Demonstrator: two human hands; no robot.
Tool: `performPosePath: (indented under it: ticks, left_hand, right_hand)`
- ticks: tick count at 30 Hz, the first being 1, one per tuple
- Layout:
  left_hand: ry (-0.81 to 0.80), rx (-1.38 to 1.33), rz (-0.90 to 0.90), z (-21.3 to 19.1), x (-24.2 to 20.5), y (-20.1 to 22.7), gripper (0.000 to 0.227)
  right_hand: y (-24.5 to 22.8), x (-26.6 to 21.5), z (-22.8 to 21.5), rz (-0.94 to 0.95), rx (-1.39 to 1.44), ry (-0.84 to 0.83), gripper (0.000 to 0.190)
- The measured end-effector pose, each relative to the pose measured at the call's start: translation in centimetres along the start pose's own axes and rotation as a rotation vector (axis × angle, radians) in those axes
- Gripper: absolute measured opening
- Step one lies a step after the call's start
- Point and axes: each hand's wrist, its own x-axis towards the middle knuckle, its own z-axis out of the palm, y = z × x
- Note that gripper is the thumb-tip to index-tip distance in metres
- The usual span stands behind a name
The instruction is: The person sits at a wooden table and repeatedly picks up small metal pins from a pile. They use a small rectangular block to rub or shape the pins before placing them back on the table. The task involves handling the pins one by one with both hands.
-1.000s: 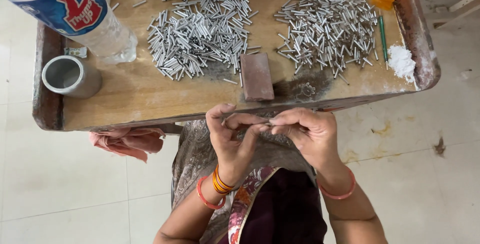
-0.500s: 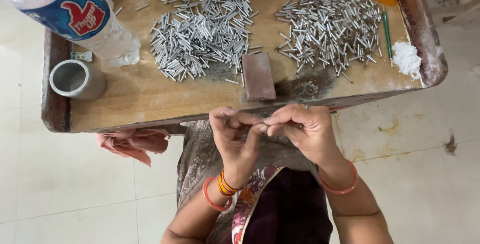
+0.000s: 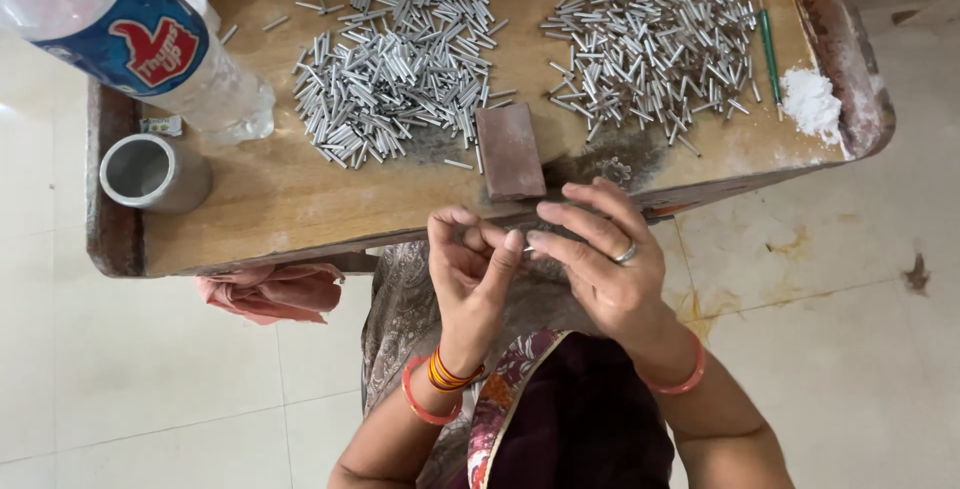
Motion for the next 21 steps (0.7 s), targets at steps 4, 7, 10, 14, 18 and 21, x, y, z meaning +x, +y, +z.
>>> performPosePath:
  ticks: [4, 7, 10, 14, 18, 21]
  left_hand:
    - [-0.002, 0.134, 0.094, 0.8, 0.6, 2.2, 0.038]
    - [0.048, 0.218, 0.187, 0.1, 0.6, 2.5, 0.035]
    - [0.069, 0.237, 0.220, -0.2, 1.0, 2.1, 0.033]
    - [0.010, 0.403, 0.253, 0.5, 1.6, 2.7, 0.031]
    - [-0.053, 0.611, 0.273, 0.9, 2.7, 4.0, 0.025]
    - [-0.069, 0.693, 0.269, 1.6, 3.7, 5.1, 0.025]
  right_hand:
    - [5.6, 0.8, 0.5, -0.117, -0.160, 0.122, 0.020]
    - [7.0, 3.0, -1.1, 0.262, -0.454, 0.000, 0.060]
    - [7.5, 3.5, 0.0, 0.050, -0.251, -0.139, 0.033]
    - [6.8, 3.6, 1.1, 0.134, -0.240, -0.270, 0.027]
    - [5.6, 2.2, 1.3, 0.185, -0.172, -0.190, 0.054]
    - [5.5, -0.4, 2.9, 0.098, -0.172, -0.156, 0.073]
